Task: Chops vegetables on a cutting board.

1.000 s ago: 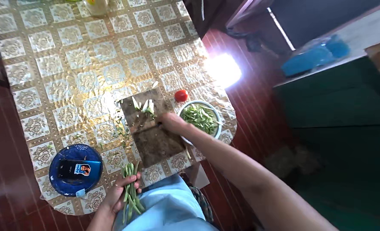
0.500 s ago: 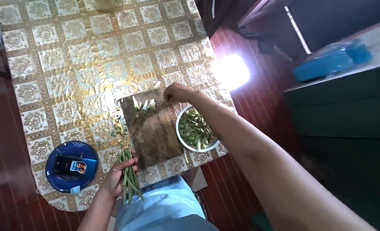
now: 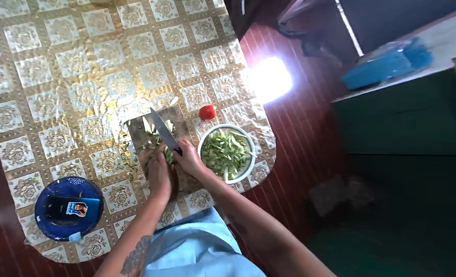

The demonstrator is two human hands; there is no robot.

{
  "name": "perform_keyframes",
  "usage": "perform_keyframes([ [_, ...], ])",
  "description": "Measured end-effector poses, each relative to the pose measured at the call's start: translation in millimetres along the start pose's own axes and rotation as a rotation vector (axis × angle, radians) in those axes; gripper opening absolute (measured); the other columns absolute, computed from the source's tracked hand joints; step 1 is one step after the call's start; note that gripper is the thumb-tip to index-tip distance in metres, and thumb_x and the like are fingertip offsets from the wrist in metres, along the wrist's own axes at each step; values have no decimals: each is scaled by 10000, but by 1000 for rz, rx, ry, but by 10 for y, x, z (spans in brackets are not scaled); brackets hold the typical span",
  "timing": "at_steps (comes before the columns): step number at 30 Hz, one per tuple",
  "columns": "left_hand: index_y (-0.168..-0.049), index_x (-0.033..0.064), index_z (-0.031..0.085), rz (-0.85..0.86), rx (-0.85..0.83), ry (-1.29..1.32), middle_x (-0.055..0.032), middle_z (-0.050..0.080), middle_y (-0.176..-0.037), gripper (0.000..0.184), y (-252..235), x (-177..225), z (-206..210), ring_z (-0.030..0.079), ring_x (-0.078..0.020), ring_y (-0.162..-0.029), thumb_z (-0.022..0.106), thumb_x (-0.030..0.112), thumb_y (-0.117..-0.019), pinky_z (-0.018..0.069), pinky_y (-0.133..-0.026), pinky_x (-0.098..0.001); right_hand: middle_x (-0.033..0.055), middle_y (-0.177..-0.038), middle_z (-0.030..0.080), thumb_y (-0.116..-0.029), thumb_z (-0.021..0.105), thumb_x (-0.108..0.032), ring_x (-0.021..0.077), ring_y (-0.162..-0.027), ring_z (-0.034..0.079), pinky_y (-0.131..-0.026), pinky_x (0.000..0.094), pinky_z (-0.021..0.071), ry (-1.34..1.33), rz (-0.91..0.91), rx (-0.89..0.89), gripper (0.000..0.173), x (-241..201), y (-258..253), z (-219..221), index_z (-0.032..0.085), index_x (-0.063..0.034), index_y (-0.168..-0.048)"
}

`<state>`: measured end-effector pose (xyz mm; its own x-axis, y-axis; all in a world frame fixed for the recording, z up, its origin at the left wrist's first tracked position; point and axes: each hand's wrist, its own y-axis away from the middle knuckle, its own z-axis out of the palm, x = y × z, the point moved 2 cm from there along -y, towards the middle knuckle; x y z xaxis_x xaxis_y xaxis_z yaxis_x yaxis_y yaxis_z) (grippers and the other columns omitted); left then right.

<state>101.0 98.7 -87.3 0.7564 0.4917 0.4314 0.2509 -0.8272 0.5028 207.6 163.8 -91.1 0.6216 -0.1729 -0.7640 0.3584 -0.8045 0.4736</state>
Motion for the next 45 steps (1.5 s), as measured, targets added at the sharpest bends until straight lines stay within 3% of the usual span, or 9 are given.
perform_keyframes([
  [6, -1630, 20, 176, 37, 11, 98, -315, 263, -1621, 984, 186, 28, 20, 399, -483, -1433, 794, 174, -879, 389, -1141, -580, 207, -1225, 629, -1007, 592, -83, 312, -1089, 650, -947, 461, 551, -2, 32, 62, 285, 189, 65, 124, 664, 1, -1270],
  [14, -1590, -66, 254, 318, 90, 17, -274, 284, -1642, 1013, 356, -831, 109, 271, -416, -1537, 757, 437, -868, 201, -1242, -608, 163, -1395, 622, -975, 549, 59, 322, -1300, 584, -1090, 456, 484, 24, -507, 99, 337, 129, -84, 155, 693, -7, -1273],
  [18, -1541, -91, 361, 345, 184, -89, -296, 349, -1603, 948, 423, -788, 274, 378, -464, -1469, 667, 541, -903, 335, -1175, -597, 144, -1431, 601, -988, 519, 57, 320, -1319, 567, -1103, 461, 465, 106, -514, -57, 346, 114, -237, 182, 673, -6, -1292],
  [21, -1524, -107, 374, 271, 223, -82, -317, 381, -1571, 871, 435, -626, 285, 447, -505, -1397, 728, 394, -905, 412, -1076, -643, 175, -1391, 617, -992, 515, 57, 340, -1303, 570, -1106, 474, 453, 100, -425, -100, 352, 49, -145, 185, 655, 14, -1312],
  [24, -1531, -96, 363, 206, 205, -66, -327, 387, -1558, 846, 418, -480, 252, 460, -505, -1378, 759, 298, -896, 417, -1058, -651, 198, -1292, 653, -1000, 546, 26, 350, -1199, 624, -1036, 485, 500, 107, -337, -68, 350, -5, -26, 144, 649, -7, -1333],
  [30, -1504, -95, 416, 248, 261, -146, -319, 462, -1506, 876, 372, -422, 352, 523, -493, -1319, 777, 382, -864, 450, -981, -665, 156, -1451, 574, -1014, 527, 18, 312, -1330, 555, -1105, 461, 464, 47, -304, 16, 353, 55, 176, 206, 645, -25, -1343],
  [37, -1581, -87, 239, 3, 64, 138, -359, 275, -1593, 1032, 402, -339, 125, 443, -501, -1388, 815, 385, -865, 417, -1126, -548, 235, -1340, 568, -1038, 514, -67, 286, -1200, 597, -1020, 385, 510, -142, 106, 191, 369, 205, 735, 368, 596, 10, -1390],
  [40, -1557, -65, 341, 21, 83, 96, -346, 412, -1510, 877, 445, -449, 88, 491, -521, -1318, 782, 318, -902, 414, -1083, -615, 247, -1313, 580, -1051, 509, -93, 291, -1162, 620, -1003, 373, 524, -188, 147, 146, 391, 255, 733, 447, 568, 7, -1425],
  [45, -1485, -109, 428, 115, 141, -49, -351, 546, -1339, 584, 411, -514, 244, 621, -471, -1169, 590, 200, -1016, 525, -996, -521, 221, -1306, 594, -1055, 514, -87, 264, -1114, 653, -960, 372, 558, -232, 80, 150, 395, 259, 677, 513, 556, -20, -1442],
])
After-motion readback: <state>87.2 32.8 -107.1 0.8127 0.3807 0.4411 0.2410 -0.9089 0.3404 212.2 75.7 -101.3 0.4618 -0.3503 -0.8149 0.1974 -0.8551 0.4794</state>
